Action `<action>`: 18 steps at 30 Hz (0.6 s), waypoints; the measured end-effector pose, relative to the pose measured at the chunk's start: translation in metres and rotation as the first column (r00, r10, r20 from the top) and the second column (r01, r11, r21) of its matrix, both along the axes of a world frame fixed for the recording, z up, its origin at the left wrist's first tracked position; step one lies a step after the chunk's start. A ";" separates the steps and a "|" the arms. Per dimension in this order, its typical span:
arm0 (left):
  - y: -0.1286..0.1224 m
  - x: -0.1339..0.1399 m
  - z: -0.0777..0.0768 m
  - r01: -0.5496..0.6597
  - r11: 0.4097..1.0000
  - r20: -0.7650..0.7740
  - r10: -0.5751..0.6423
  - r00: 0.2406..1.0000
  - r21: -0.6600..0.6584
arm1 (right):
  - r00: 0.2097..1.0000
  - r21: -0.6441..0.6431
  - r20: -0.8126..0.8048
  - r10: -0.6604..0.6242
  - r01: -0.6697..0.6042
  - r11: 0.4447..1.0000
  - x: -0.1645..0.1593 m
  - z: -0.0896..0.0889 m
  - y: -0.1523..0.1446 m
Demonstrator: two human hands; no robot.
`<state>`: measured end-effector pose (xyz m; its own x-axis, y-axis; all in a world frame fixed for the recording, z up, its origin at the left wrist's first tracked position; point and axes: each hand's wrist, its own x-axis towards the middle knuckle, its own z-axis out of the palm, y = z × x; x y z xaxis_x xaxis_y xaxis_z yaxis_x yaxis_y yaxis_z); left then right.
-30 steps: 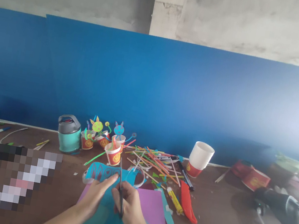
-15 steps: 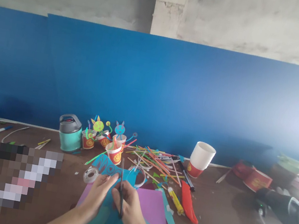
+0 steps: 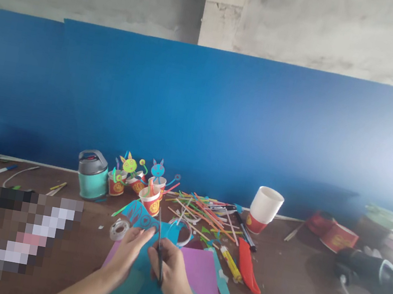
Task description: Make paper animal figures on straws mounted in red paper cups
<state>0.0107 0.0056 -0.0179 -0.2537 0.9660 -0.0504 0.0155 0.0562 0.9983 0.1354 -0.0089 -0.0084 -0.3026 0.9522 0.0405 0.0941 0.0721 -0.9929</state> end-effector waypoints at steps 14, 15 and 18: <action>0.001 -0.003 0.003 0.065 0.994 -0.021 -0.064 0.998 0.089 | 0.999 -0.010 0.013 0.045 -0.045 0.999 0.003 0.000 0.001; 0.002 -0.004 0.002 0.065 0.994 -0.029 -0.063 0.998 0.090 | 0.999 -0.007 0.015 0.044 -0.044 0.999 0.003 -0.001 0.001; 0.002 -0.005 0.002 0.061 0.994 -0.048 -0.057 0.997 0.088 | 0.999 0.000 0.021 0.042 -0.042 0.999 0.003 -0.002 0.001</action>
